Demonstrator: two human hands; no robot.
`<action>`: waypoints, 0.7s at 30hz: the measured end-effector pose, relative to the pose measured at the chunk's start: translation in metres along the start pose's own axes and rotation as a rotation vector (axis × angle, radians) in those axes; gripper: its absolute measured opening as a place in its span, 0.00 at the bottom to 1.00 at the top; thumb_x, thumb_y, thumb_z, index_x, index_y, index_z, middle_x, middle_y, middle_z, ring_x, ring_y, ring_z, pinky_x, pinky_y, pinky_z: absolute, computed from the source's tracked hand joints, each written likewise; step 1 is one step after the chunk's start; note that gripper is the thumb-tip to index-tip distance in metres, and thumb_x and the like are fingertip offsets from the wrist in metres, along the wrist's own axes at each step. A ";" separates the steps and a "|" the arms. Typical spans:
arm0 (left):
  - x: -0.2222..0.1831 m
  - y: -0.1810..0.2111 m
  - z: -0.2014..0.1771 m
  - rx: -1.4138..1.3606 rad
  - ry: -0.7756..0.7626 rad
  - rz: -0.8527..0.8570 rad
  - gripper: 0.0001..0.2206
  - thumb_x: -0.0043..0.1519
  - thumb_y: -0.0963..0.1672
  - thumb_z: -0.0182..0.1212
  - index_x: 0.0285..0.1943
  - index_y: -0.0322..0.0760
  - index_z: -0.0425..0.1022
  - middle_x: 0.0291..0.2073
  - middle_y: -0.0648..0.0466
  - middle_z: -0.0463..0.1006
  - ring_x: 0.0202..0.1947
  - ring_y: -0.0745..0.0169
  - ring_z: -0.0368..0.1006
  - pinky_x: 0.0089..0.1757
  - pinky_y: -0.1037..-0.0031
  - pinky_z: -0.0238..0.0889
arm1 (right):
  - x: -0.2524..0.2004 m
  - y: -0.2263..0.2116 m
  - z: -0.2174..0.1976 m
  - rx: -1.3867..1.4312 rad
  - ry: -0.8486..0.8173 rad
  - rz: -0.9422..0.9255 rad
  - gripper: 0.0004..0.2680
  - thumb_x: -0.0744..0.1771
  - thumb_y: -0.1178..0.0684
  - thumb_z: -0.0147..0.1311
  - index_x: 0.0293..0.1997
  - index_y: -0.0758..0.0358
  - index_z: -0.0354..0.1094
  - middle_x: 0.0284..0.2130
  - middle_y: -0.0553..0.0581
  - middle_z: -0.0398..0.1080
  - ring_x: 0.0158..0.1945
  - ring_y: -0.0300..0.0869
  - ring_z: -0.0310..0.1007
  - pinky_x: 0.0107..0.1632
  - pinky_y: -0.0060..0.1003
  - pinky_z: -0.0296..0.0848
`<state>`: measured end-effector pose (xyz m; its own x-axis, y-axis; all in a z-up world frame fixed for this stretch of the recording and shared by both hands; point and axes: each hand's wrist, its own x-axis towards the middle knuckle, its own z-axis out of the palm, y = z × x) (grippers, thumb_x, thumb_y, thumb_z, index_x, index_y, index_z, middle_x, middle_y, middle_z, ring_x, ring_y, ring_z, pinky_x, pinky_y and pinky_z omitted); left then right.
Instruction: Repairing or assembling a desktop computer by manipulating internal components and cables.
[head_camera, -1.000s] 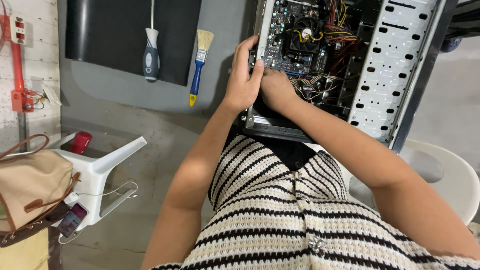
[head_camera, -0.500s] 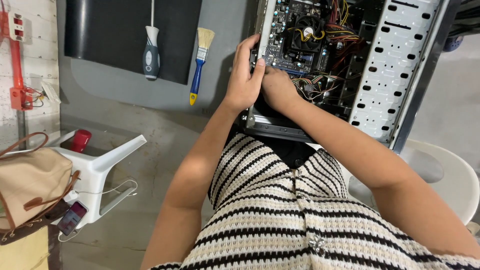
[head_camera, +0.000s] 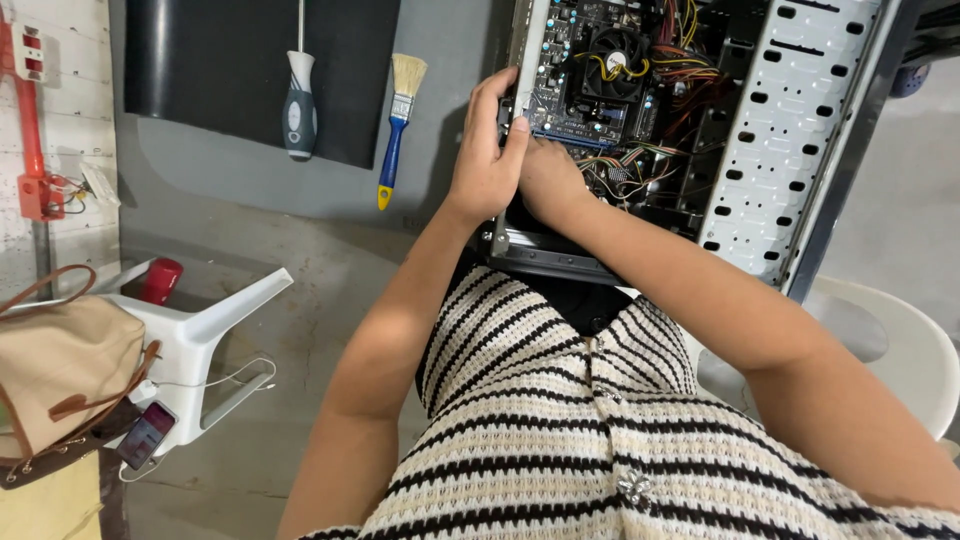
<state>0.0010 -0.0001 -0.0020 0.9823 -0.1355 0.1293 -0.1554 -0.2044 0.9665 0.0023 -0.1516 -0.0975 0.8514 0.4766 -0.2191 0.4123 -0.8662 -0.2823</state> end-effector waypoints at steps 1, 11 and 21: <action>0.000 0.001 0.000 -0.009 -0.001 -0.010 0.22 0.74 0.47 0.43 0.75 0.33 0.54 0.70 0.44 0.62 0.73 0.48 0.57 0.71 0.58 0.51 | 0.000 -0.001 -0.001 0.006 -0.027 0.019 0.10 0.65 0.64 0.47 0.51 0.72 0.67 0.41 0.70 0.72 0.41 0.62 0.73 0.49 0.55 0.73; 0.001 0.004 0.002 -0.021 0.014 -0.020 0.21 0.74 0.46 0.43 0.75 0.32 0.54 0.70 0.43 0.62 0.74 0.47 0.57 0.72 0.57 0.50 | 0.006 -0.010 -0.012 0.143 -0.150 0.094 0.10 0.66 0.60 0.48 0.52 0.72 0.67 0.43 0.72 0.71 0.46 0.66 0.73 0.50 0.56 0.74; 0.002 0.013 0.001 -0.057 0.031 -0.064 0.22 0.72 0.46 0.44 0.73 0.30 0.56 0.68 0.42 0.63 0.72 0.47 0.58 0.71 0.57 0.50 | 0.006 -0.005 -0.015 0.146 -0.148 -0.030 0.09 0.64 0.57 0.54 0.46 0.67 0.70 0.40 0.68 0.72 0.45 0.63 0.75 0.48 0.54 0.76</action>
<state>0.0004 -0.0044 0.0102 0.9929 -0.0938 0.0728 -0.0869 -0.1565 0.9839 0.0100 -0.1471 -0.0836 0.7779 0.5281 -0.3407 0.3762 -0.8255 -0.4206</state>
